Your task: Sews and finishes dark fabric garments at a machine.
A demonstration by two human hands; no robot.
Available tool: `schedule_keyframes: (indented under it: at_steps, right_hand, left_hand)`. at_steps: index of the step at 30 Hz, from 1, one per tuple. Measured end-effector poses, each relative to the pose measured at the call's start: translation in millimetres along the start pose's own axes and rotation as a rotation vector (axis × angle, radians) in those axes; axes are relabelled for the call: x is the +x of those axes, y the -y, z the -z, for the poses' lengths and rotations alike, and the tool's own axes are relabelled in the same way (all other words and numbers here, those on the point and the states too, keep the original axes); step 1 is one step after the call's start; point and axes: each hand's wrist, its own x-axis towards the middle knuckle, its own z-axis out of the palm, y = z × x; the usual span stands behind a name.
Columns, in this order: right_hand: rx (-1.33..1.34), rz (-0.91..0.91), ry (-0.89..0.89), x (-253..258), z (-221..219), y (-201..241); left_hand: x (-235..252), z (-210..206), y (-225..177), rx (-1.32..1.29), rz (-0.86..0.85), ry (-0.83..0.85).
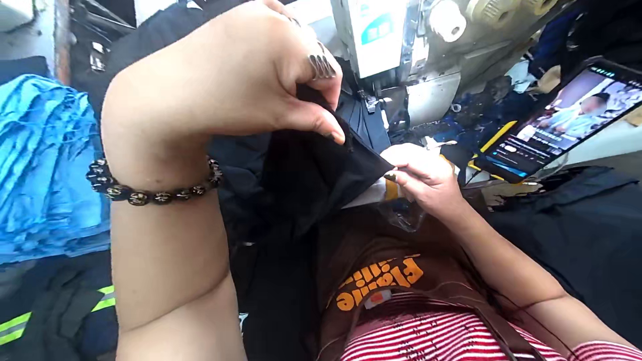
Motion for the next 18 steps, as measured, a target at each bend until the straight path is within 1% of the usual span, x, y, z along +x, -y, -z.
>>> schedule_keyframes:
  at_steps: [2,6,10,12,15,17,18]
  right_hand:
    - [-0.018,-0.005,-0.011,3.6,0.2,-2.3]
    - [-0.017,-0.010,-0.054,7.6,-2.3,-9.3]
    - [-0.070,0.025,-0.075,17.0,-3.2,-13.1]
    - [-0.059,0.053,-0.089,20.3,-3.8,-14.2]
    - [-0.076,0.072,-0.103,13.1,-3.7,-9.6]
    - [-0.173,0.156,-0.110,0.1,-2.5,-7.1]
    - [-0.224,0.198,-0.119,-7.0,-2.9,-5.7]
  left_hand:
    - [3.2,-5.3,-4.8,-0.005,0.013,0.024]
    - [9.3,-19.8,-2.1,-0.044,0.017,0.033]
    - [14.6,-30.5,1.9,-0.032,-0.003,0.013]
    - [14.4,-35.8,-3.5,-0.005,0.013,-0.021]
    - [7.5,-48.7,-31.8,0.057,0.066,-0.114]
    - [4.3,-67.9,-65.9,0.069,0.140,-0.211]
    - [3.7,-84.4,-82.4,0.063,0.197,-0.274]
